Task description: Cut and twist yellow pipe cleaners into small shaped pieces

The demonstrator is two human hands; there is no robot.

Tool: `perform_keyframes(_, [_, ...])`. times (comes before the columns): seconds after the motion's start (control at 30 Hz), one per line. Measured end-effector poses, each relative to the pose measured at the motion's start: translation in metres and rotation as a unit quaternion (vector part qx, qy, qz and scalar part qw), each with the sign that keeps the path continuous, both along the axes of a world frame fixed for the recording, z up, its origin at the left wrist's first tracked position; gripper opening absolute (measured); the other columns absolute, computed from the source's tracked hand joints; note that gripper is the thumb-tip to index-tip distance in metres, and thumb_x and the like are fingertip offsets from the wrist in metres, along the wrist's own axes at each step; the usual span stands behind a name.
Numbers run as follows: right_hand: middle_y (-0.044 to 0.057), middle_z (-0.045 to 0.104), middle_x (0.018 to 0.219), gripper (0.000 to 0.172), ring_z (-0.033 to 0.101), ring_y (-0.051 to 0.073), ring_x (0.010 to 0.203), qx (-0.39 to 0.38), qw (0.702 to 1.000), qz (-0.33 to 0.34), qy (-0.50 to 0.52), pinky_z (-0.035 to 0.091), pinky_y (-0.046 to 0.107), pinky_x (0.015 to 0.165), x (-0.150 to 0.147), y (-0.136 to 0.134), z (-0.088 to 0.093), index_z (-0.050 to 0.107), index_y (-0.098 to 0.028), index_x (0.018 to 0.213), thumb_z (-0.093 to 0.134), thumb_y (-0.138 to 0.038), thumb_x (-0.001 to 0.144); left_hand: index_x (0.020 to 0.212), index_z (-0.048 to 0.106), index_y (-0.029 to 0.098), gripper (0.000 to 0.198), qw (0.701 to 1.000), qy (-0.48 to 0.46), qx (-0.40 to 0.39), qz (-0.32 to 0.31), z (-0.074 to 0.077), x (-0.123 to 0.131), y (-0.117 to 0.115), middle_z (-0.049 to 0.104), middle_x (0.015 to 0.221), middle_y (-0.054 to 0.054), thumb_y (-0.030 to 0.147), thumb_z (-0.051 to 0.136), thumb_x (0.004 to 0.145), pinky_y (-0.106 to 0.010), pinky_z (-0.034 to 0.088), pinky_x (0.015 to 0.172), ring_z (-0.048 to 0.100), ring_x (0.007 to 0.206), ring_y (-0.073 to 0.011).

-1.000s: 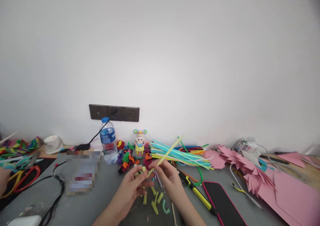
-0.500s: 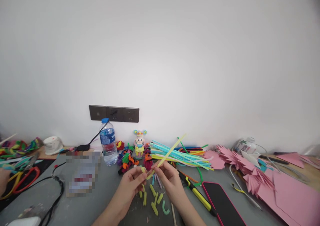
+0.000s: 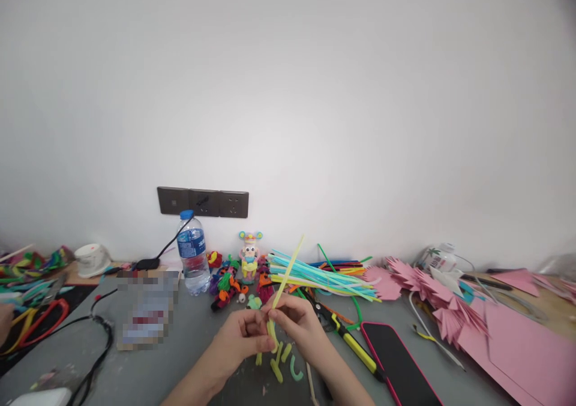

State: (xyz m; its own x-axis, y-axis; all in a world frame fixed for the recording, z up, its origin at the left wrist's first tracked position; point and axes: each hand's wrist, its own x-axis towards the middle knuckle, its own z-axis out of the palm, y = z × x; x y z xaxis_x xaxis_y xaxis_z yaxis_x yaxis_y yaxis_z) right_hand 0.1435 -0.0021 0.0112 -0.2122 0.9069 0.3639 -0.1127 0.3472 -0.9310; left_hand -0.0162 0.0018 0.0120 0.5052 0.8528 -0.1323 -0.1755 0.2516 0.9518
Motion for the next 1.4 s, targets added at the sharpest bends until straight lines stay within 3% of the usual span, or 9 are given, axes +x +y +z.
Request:
perform_keyframes(0.17, [0.004, 0.066, 0.072, 0.028, 0.056, 0.015, 0.065, -0.039, 0.999, -0.022, 0.003, 0.045, 0.026, 0.062, 0.002, 0.004, -0.001, 0.072, -0.017, 0.076, 0.069, -0.046, 0.078, 0.06, 0.052, 0.016, 0.046, 1.0, 0.008, 0.019, 0.009, 0.001, 0.0, 0.0, 0.051, 0.054, 0.005, 0.043, 0.087, 0.051, -0.019, 0.026, 0.051, 0.039, 0.052, -0.0075])
perform_keyframes(0.43, [0.003, 0.066, 0.077, 0.033, 0.057, 0.013, 0.064, -0.091, 0.996, 0.014, -0.004, 0.047, 0.025, 0.063, 0.008, 0.003, 0.001, 0.073, -0.018, 0.09, 0.069, -0.048, 0.078, 0.065, 0.059, 0.016, 0.04, 0.995, 0.02, 0.066, 0.077, -0.001, -0.002, 0.006, 0.053, 0.056, 0.005, 0.047, 0.082, 0.059, -0.019, 0.027, 0.051, 0.041, 0.054, -0.0086])
perform_keyframes(0.57, [0.002, 0.068, 0.074, 0.029, 0.06, 0.015, 0.07, -0.114, 0.993, 0.04, 0.008, 0.047, 0.026, 0.068, 0.008, 0.003, 0.002, 0.073, -0.018, 0.091, 0.075, -0.041, 0.073, 0.063, 0.058, 0.016, 0.04, 0.996, 0.019, 0.061, 0.057, 0.003, -0.002, 0.005, 0.052, 0.055, 0.005, 0.047, 0.082, 0.058, -0.02, 0.026, 0.051, 0.04, 0.053, -0.0089])
perform_keyframes(0.77, [-0.001, 0.067, 0.068, 0.027, 0.059, 0.013, 0.061, -0.149, 0.983, 0.1, 0.034, 0.045, 0.025, 0.064, 0.014, 0.0, 0.007, 0.073, -0.018, 0.085, 0.082, -0.032, 0.065, 0.063, 0.056, 0.016, 0.041, 1.0, -0.023, 0.003, 0.016, 0.005, 0.0, -0.001, 0.048, 0.056, 0.005, 0.046, 0.083, 0.06, -0.02, 0.028, 0.052, 0.036, 0.053, -0.0079])
perform_keyframes(0.9, [-0.001, 0.067, 0.07, 0.024, 0.06, 0.012, 0.063, -0.145, 0.981, 0.114, 0.053, 0.044, 0.024, 0.064, 0.014, -0.001, 0.008, 0.07, -0.017, 0.084, 0.08, -0.033, 0.068, 0.067, 0.055, 0.016, 0.041, 0.998, -0.054, -0.04, -0.004, 0.001, 0.0, -0.003, 0.047, 0.059, 0.005, 0.044, 0.084, 0.06, -0.021, 0.031, 0.052, 0.036, 0.053, -0.0072])
perform_keyframes(1.27, [-0.002, 0.061, 0.064, 0.028, 0.055, 0.012, 0.059, -0.128, 0.99, 0.058, 0.025, 0.044, 0.024, 0.061, 0.008, 0.002, 0.007, 0.065, -0.015, 0.072, 0.08, -0.038, 0.067, 0.069, 0.057, 0.016, 0.041, 0.998, -0.036, -0.053, 0.015, -0.009, 0.001, 0.001, 0.052, 0.061, 0.004, 0.045, 0.084, 0.058, -0.02, 0.031, 0.051, 0.037, 0.052, -0.0064])
perform_keyframes(1.4, [-0.002, 0.061, 0.064, 0.027, 0.056, 0.013, 0.06, -0.123, 0.991, 0.039, 0.021, 0.045, 0.024, 0.062, 0.009, 0.004, 0.002, 0.066, -0.016, 0.073, 0.08, -0.039, 0.067, 0.071, 0.06, 0.016, 0.041, 0.999, 0.01, 0.006, 0.036, -0.009, 0.0, 0.004, 0.051, 0.06, 0.004, 0.051, 0.08, 0.061, -0.02, 0.031, 0.05, 0.038, 0.053, -0.0081])
